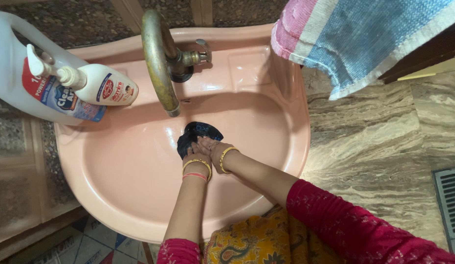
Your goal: The person washes a dark cloth in a pink sink using a handheld scrubbing tool. They scrub the cloth against the sink surface, rinse it under running water from the faucet, and wring it out repeatedly.
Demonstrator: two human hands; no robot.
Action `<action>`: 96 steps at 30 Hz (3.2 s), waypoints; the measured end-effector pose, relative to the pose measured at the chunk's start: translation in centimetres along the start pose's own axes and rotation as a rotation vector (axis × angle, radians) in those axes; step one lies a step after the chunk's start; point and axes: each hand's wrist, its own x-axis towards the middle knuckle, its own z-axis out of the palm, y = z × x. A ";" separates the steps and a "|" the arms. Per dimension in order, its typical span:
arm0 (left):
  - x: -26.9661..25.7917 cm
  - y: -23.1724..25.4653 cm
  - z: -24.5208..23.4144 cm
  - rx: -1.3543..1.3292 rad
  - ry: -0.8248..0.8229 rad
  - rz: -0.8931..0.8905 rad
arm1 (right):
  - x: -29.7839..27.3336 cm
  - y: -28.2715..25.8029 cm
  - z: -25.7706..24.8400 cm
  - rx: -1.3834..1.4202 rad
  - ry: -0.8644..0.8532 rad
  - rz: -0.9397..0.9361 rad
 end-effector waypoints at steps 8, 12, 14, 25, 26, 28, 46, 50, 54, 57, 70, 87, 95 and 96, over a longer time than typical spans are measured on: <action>0.2 -0.1 0.6 -0.023 0.050 0.002 | -0.1 0.0 0.4 0.024 0.052 -0.003; 0.7 -0.1 1.0 -0.035 0.069 -0.001 | -0.2 0.0 0.1 -0.024 0.027 -0.009; 0.7 -0.1 1.0 -0.034 0.068 -0.004 | -0.2 -0.1 0.1 -0.030 0.033 -0.012; -0.2 0.1 0.4 -0.015 0.055 -0.009 | -0.1 0.1 0.4 0.003 0.054 -0.015; -0.1 0.1 0.4 -0.010 0.049 -0.008 | -0.2 0.0 0.3 0.008 0.048 -0.011; 0.0 0.1 0.4 0.002 0.037 -0.005 | -0.4 -0.1 0.0 0.017 0.030 -0.007; 1.1 -0.1 1.5 0.000 0.062 -0.014 | -0.2 0.1 0.5 0.031 0.054 -0.012; 0.7 -0.2 1.6 0.011 0.075 0.007 | -0.3 -0.1 0.2 -0.032 0.043 -0.013; -0.8 -0.7 1.2 -0.036 0.092 0.040 | 0.1 0.1 0.6 0.012 0.045 0.006; -1.1 -1.8 0.2 -0.117 0.105 0.075 | 1.4 0.6 0.4 0.040 0.132 -0.001; -2.5 -4.1 -1.5 -0.229 0.210 0.066 | 1.7 0.7 -0.2 0.151 0.316 0.042; -0.9 -4.3 -1.1 -0.175 0.366 0.099 | 3.2 0.7 -0.7 -0.039 0.393 0.086; -6.7 -2.3 -1.0 -0.304 0.296 0.170 | -4.7 -3.2 -4.0 0.062 0.002 0.113; -8.0 -1.9 -0.7 -0.335 0.205 0.141 | -5.9 -3.5 -4.5 0.070 -0.028 0.105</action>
